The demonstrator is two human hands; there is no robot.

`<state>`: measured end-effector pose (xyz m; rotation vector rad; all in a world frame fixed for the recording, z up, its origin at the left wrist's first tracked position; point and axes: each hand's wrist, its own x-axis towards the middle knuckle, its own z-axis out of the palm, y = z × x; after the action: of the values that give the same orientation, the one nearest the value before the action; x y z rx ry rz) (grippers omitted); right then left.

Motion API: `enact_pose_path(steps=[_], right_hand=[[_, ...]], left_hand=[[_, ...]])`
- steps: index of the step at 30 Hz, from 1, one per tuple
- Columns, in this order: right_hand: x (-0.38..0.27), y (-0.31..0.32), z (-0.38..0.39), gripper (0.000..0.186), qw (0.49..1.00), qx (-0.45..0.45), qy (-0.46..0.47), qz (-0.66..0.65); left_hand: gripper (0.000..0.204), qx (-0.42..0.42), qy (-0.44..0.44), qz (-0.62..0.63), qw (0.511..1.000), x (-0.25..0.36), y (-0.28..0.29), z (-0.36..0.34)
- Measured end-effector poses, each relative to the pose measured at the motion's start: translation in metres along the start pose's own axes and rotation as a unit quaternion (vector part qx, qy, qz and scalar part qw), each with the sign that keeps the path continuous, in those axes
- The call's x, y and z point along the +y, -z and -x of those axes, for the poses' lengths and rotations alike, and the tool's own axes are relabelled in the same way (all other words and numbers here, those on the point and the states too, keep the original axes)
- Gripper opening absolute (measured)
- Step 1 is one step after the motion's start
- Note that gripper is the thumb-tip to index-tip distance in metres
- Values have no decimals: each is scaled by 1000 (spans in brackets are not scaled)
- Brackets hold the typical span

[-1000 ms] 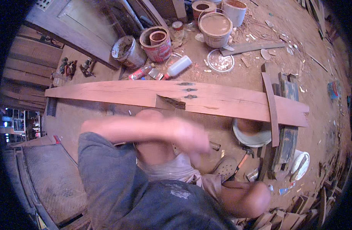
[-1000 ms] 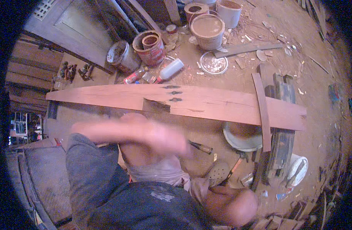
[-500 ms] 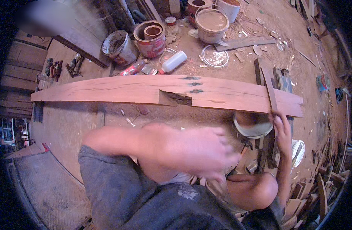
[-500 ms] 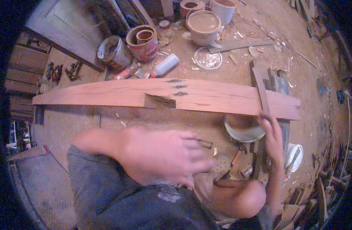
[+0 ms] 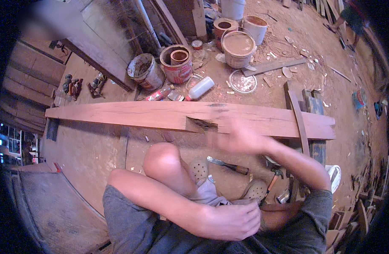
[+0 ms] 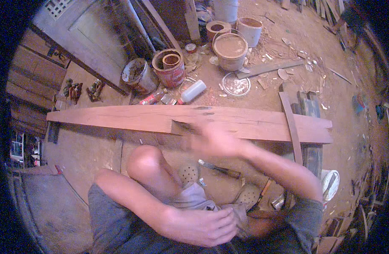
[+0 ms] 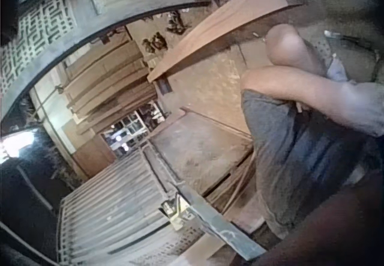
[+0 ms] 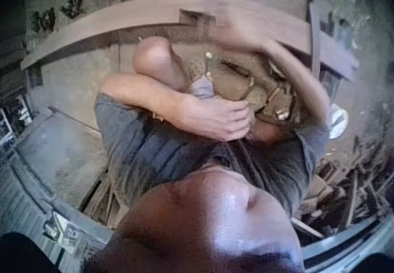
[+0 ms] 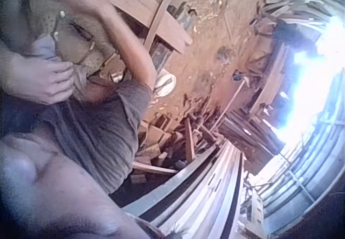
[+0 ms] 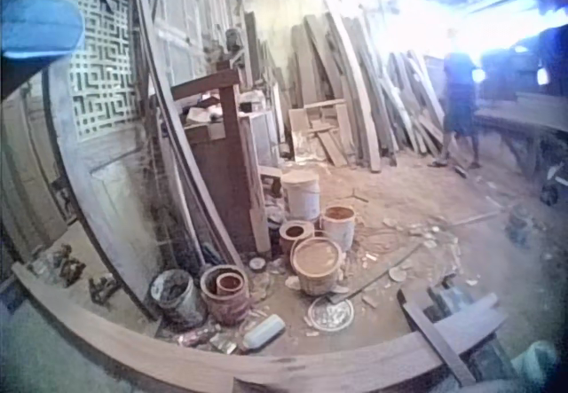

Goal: The person sits on the floor in a workshop and smooths a long, curved piece of wood using a hand plane and sandpaper. They then apply a liquid finish to the wood using a sponge, working along the length of the piece.

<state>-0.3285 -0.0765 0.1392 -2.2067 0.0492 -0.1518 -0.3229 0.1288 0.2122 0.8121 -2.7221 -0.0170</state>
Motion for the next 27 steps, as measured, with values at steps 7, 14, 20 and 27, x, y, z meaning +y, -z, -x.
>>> enact_pose_path(steps=[7, 14, 20, 27], right_hand=[[118, 40, 52, 31, 930, 266, -252, 4], [7, -54, 58, 46, 928, -333, 74, -149], [82, 34, 10, 62, 918, 350, -186, 1], [20, -16, 39, 50, 937, -319, 89, -109]], left_hand=[[42, 18, -26, 25, 999, -14, -13, -6], [68, -53, 15, 48, 997, -23, 29, 3], [61, -84, 86, 13, 993, -22, 34, 1], [58, -82, 101, 21, 991, -25, 27, 3]])
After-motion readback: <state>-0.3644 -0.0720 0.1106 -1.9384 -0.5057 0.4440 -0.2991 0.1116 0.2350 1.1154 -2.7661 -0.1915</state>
